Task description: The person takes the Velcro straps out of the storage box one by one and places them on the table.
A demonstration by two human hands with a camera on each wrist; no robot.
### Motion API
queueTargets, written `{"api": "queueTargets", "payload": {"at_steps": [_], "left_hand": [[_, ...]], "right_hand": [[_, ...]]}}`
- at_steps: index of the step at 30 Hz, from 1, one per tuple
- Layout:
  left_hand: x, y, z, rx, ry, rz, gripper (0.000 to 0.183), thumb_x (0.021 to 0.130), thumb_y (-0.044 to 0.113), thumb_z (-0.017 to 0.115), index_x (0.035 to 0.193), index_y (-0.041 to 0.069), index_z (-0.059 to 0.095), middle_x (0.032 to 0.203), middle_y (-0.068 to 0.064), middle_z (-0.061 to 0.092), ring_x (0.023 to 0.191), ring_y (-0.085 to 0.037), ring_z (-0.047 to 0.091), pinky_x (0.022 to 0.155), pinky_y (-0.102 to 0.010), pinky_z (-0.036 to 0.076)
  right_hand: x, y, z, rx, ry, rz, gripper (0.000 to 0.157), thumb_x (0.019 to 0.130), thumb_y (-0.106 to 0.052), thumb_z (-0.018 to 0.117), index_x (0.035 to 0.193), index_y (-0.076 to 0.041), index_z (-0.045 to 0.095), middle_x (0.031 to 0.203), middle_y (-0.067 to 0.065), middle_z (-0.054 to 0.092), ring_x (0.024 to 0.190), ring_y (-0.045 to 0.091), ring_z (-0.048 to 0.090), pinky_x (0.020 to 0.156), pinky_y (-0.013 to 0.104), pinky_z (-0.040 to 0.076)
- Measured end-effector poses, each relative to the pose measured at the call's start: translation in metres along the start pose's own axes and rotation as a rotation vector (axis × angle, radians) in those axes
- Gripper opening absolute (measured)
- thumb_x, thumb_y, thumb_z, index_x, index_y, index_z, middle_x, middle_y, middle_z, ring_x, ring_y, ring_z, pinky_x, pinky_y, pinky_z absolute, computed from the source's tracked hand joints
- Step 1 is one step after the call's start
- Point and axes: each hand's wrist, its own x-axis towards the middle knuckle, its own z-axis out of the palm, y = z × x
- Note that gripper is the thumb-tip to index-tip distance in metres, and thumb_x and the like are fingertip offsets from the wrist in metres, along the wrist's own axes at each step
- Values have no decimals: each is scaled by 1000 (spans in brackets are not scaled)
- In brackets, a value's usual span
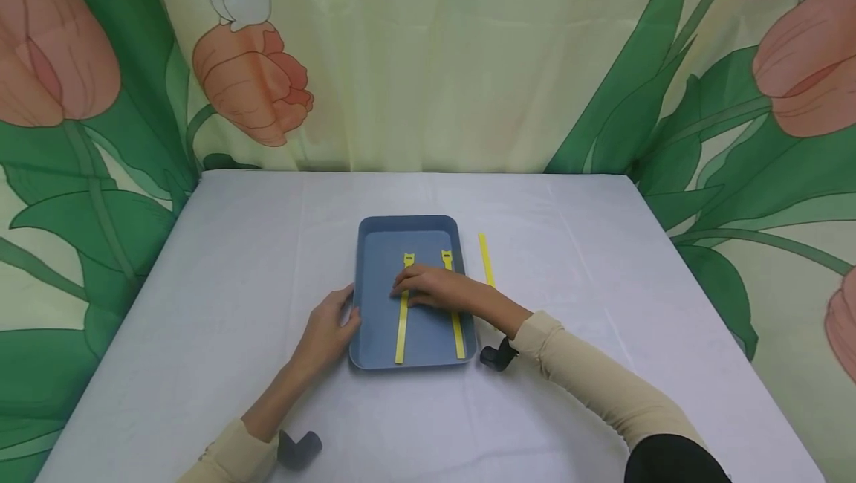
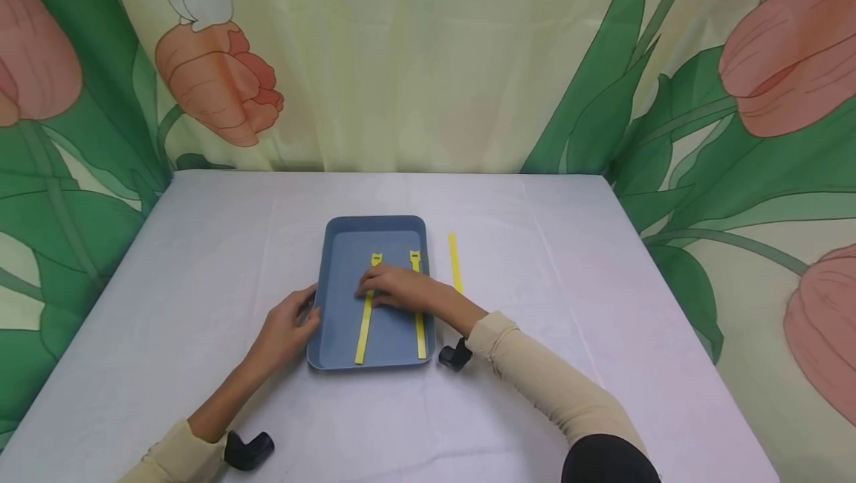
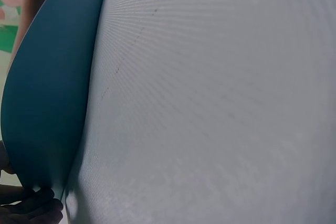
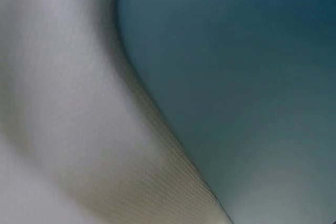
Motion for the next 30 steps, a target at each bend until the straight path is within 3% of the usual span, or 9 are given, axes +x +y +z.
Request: {"api": "queueTargets", "payload": {"at_steps": [12, 21, 30], "left_hand": [[-2, 0, 0, 3, 0, -1, 49, 89, 7, 57, 132, -10, 44, 126, -24, 53, 121, -37, 47, 101, -45, 41], [-2, 1, -1, -6, -4, 4, 49, 89, 7, 56, 132, -11, 43, 126, -25, 52, 122, -37, 47, 101, -45, 41], [-2, 3, -1, 2, 5, 5, 48, 88, 6, 57, 131, -11, 44, 124, -25, 53, 120, -37, 48, 100, -45, 42]], "right_hand": [[4, 0, 1, -74, 7, 2, 24, 89, -14, 66, 112, -12, 69, 108, 0, 59, 105, 12, 52, 91, 18, 44], [8, 1, 0, -189, 27, -85, 15, 87, -15, 67, 101, -14, 73, 101, 0, 57, 96, 11, 52, 81, 14, 46], [6, -1, 0, -239, 51, -98, 10, 87, -16, 67, 96, -14, 72, 101, 0, 59, 96, 11, 54, 81, 14, 47]]}}
